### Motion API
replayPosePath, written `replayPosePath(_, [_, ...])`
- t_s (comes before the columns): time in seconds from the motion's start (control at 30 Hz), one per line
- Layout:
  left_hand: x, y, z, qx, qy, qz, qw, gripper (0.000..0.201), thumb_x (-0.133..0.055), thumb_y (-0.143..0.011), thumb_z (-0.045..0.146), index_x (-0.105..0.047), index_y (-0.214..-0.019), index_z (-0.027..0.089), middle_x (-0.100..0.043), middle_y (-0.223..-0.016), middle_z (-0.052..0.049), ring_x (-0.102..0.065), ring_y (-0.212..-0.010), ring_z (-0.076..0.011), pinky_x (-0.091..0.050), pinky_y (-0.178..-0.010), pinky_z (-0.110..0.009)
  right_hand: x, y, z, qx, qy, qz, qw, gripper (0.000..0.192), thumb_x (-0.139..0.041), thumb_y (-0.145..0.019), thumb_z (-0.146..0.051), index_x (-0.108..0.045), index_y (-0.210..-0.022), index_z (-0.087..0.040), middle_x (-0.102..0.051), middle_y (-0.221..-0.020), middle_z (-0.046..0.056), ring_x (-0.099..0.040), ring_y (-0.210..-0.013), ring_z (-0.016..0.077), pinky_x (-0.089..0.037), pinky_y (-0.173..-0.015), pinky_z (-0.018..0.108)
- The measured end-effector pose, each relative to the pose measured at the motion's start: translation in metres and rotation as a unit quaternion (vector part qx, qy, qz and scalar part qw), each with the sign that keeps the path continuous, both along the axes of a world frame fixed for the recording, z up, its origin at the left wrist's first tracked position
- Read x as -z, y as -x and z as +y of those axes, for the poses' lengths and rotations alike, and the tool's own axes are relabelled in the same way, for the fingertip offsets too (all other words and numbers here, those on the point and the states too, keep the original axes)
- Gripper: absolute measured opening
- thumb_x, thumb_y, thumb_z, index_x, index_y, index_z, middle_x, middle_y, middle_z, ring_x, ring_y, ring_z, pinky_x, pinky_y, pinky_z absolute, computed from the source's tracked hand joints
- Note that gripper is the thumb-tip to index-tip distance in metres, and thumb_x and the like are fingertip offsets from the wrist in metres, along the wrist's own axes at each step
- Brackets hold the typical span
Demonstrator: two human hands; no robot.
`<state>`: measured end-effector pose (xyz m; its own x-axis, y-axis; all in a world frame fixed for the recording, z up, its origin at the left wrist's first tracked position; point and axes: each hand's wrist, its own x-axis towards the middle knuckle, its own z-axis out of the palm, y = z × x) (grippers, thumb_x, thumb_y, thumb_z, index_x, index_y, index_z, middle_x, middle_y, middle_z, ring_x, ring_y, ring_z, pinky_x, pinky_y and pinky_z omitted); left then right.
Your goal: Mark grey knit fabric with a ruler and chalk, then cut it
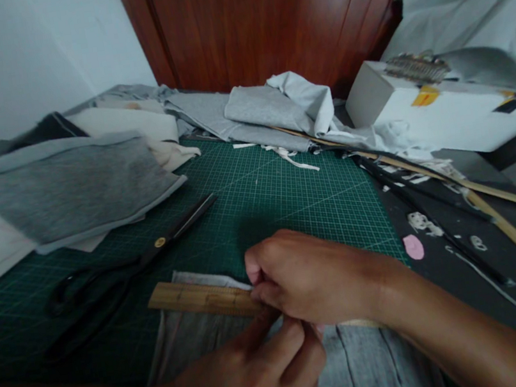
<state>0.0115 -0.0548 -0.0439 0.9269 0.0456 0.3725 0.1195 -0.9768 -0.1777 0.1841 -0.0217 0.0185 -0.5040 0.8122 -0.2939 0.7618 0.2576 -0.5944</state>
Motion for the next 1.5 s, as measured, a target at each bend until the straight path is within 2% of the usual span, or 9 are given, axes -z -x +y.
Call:
replayPosePath(0.23, [-0.001,0.002,-0.002,0.004,-0.001,0.006,1.0,0.032,-0.045,-0.107,0.03,-0.076,-0.099,0.023,-0.07,-0.112,-0.003,-0.059,-0.098,-0.0204,-0.056,-0.081,-0.034,0.002,0.001,-0.003,0.01,-0.044,-0.005,0.999,0.014,-0.062,-0.088,-0.011,-0.063,-0.077,-0.019,-0.061,-0.063,-0.006,-0.052,-0.054,0.0073,-0.03,-0.052,0.022])
replayPosePath(0.53, [0.005,0.0,-0.006,-0.022,0.008,-0.021,1.0,0.031,-0.047,-0.106,0.033,-0.077,-0.105,0.023,-0.071,-0.122,-0.001,-0.06,-0.109,-0.0224,-0.052,-0.1,-0.038,0.013,-0.011,-0.009,0.053,-0.048,-0.02,0.997,0.021,-0.062,-0.096,-0.023,-0.056,-0.077,-0.021,-0.061,-0.063,-0.005,-0.054,-0.052,0.0086,-0.032,-0.05,0.023])
replayPosePath(0.67, [0.002,0.0,-0.004,-0.034,0.008,-0.029,0.999,0.033,-0.046,-0.107,0.037,-0.076,-0.105,0.024,-0.071,-0.118,0.0,-0.059,-0.115,-0.0224,-0.051,-0.103,-0.035,0.013,-0.011,-0.016,0.118,-0.044,0.042,0.991,0.011,-0.052,-0.104,-0.029,-0.061,-0.102,-0.022,-0.068,-0.074,-0.003,-0.063,-0.061,0.0117,-0.044,-0.057,0.024])
replayPosePath(0.83, [-0.002,0.001,-0.003,-0.011,-0.014,-0.007,1.0,0.027,-0.051,-0.104,0.03,-0.076,-0.11,0.022,-0.073,-0.115,0.0,-0.061,-0.109,-0.0214,-0.053,-0.098,-0.034,0.006,0.002,-0.016,0.14,-0.123,0.14,0.973,0.028,-0.043,-0.102,-0.015,-0.067,-0.117,-0.02,-0.073,-0.096,0.004,-0.07,-0.082,0.016,-0.055,-0.074,0.029])
replayPosePath(0.93, [0.0,0.001,-0.005,-0.03,-0.02,-0.016,0.999,0.031,-0.048,-0.105,0.031,-0.076,-0.113,0.02,-0.072,-0.122,-0.002,-0.061,-0.114,-0.0236,-0.051,-0.1,-0.036,-0.002,0.007,-0.007,0.155,-0.098,0.236,0.954,0.03,-0.047,-0.101,-0.015,-0.063,-0.126,-0.018,-0.075,-0.105,0.006,-0.073,-0.082,0.0162,-0.061,-0.075,0.031])
replayPosePath(1.1, [0.005,0.001,-0.007,-0.033,0.002,-0.033,0.999,0.03,-0.047,-0.105,0.03,-0.076,-0.11,0.02,-0.071,-0.125,-0.003,-0.057,-0.12,-0.0233,-0.047,-0.104,-0.035,-0.012,0.004,0.004,0.213,-0.029,0.293,0.932,0.007,-0.055,-0.101,-0.017,-0.058,-0.107,-0.02,-0.076,-0.1,0.006,-0.077,-0.089,0.0191,-0.064,-0.076,0.031])
replayPosePath(1.2, [0.003,0.002,-0.006,-0.034,0.006,-0.024,0.999,0.031,-0.046,-0.106,0.033,-0.075,-0.104,0.022,-0.07,-0.124,-0.004,-0.056,-0.119,-0.023,-0.048,-0.097,-0.036,-0.004,0.009,0.004,0.178,-0.03,0.247,0.952,0.008,-0.058,-0.099,-0.015,-0.064,-0.095,-0.019,-0.075,-0.09,0.003,-0.075,-0.082,0.0165,-0.059,-0.071,0.026])
replayPosePath(1.3, [-0.001,0.002,-0.003,-0.014,0.04,0.006,0.999,0.029,-0.047,-0.107,0.03,-0.074,-0.097,0.023,-0.07,-0.113,0.0,-0.057,-0.108,-0.0185,-0.046,-0.093,-0.035,0.007,0.021,0.004,0.102,-0.096,0.178,0.974,0.016,-0.061,-0.095,-0.01,-0.073,-0.089,-0.019,-0.074,-0.09,0.001,-0.069,-0.082,0.0136,-0.051,-0.071,0.023])
replayPosePath(1.5, [-0.008,0.005,0.012,0.021,0.12,0.006,0.992,0.025,-0.052,-0.104,0.03,-0.073,-0.091,0.021,-0.066,-0.099,0.002,-0.058,-0.096,-0.0181,-0.047,-0.081,-0.033,0.014,0.04,0.009,0.05,-0.144,0.143,0.978,0.014,-0.066,-0.093,-0.012,-0.074,-0.084,-0.018,-0.066,-0.07,-0.006,-0.057,-0.062,0.0082,-0.039,-0.061,0.022])
